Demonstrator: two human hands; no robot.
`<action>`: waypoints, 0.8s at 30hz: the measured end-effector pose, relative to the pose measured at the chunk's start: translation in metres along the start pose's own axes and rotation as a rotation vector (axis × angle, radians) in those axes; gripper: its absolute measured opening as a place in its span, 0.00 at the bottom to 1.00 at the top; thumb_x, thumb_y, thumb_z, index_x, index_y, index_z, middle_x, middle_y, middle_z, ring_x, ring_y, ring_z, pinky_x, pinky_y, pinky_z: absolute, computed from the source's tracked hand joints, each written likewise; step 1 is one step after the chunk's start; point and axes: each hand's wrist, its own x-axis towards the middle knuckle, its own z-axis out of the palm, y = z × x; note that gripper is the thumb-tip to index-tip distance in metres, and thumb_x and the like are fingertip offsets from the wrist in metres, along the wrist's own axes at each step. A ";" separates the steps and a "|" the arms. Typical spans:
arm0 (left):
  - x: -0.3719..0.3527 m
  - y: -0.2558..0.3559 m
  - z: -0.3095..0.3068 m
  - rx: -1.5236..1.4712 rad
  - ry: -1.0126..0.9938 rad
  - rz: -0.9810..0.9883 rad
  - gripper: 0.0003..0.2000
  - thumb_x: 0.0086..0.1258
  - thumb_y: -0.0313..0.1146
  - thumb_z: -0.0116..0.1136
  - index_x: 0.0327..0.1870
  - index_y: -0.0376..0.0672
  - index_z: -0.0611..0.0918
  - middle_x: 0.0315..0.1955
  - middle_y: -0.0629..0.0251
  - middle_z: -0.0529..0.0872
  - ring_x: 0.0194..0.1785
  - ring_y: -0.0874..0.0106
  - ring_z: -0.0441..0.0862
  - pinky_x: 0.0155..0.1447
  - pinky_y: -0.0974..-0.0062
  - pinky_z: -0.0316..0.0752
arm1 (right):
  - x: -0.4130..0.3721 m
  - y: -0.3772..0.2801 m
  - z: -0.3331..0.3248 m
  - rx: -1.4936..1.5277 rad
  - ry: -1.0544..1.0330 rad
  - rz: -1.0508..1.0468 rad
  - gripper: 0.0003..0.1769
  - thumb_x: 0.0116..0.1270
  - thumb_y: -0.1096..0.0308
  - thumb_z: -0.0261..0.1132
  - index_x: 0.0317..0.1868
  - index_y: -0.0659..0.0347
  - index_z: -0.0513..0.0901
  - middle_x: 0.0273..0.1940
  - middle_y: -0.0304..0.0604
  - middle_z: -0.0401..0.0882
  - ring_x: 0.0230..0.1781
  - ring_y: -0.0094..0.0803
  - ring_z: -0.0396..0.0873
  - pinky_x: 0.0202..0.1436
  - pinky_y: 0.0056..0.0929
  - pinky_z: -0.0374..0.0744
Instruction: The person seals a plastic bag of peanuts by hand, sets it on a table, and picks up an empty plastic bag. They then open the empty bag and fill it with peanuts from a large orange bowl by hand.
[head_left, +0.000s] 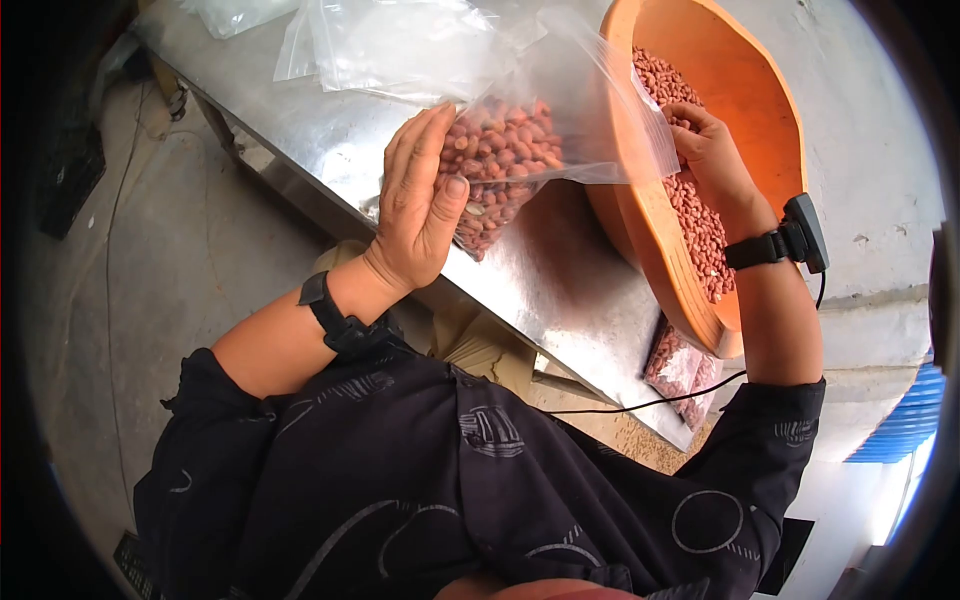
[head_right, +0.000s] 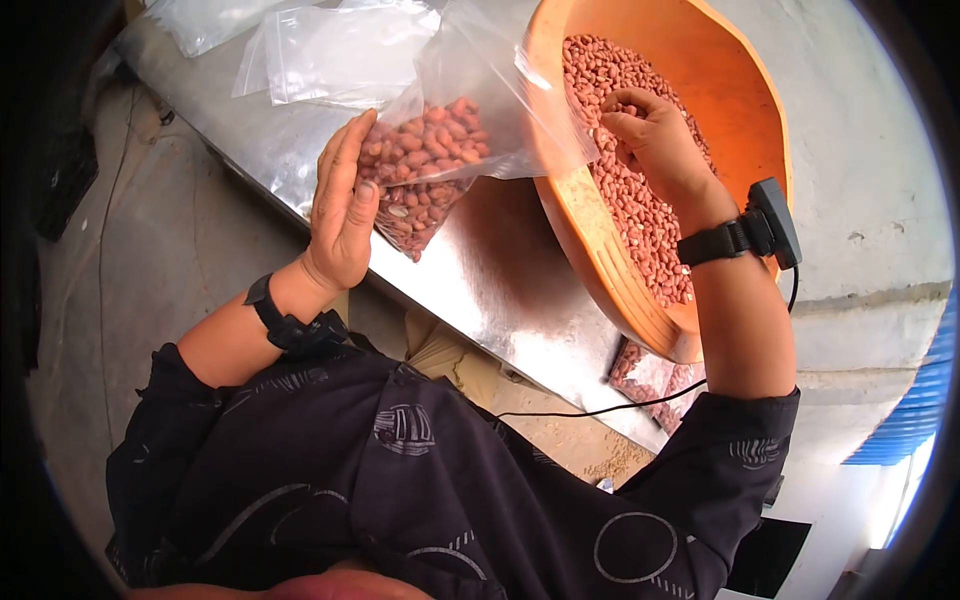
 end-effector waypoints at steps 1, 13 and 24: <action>0.000 0.000 0.000 0.005 0.001 0.001 0.27 0.78 0.42 0.42 0.70 0.29 0.65 0.67 0.45 0.69 0.71 0.51 0.62 0.74 0.59 0.56 | -0.002 -0.010 -0.008 -0.002 -0.021 -0.020 0.02 0.67 0.73 0.64 0.38 0.60 0.80 0.24 0.27 0.68 0.18 0.13 0.63 0.18 0.15 0.61; 0.000 0.001 -0.001 0.014 0.022 0.011 0.28 0.79 0.43 0.43 0.70 0.29 0.65 0.66 0.45 0.69 0.71 0.50 0.62 0.74 0.58 0.55 | -0.001 -0.106 0.030 -0.078 -0.475 -0.240 0.12 0.70 0.69 0.64 0.50 0.63 0.80 0.31 0.29 0.78 0.23 0.10 0.69 0.24 0.12 0.69; 0.000 0.002 -0.003 -0.004 0.021 -0.001 0.28 0.78 0.43 0.43 0.70 0.29 0.65 0.67 0.45 0.69 0.71 0.51 0.62 0.74 0.58 0.55 | -0.018 -0.110 0.039 -0.060 -0.366 -0.259 0.14 0.71 0.64 0.64 0.52 0.63 0.80 0.41 0.37 0.82 0.36 0.22 0.82 0.42 0.23 0.83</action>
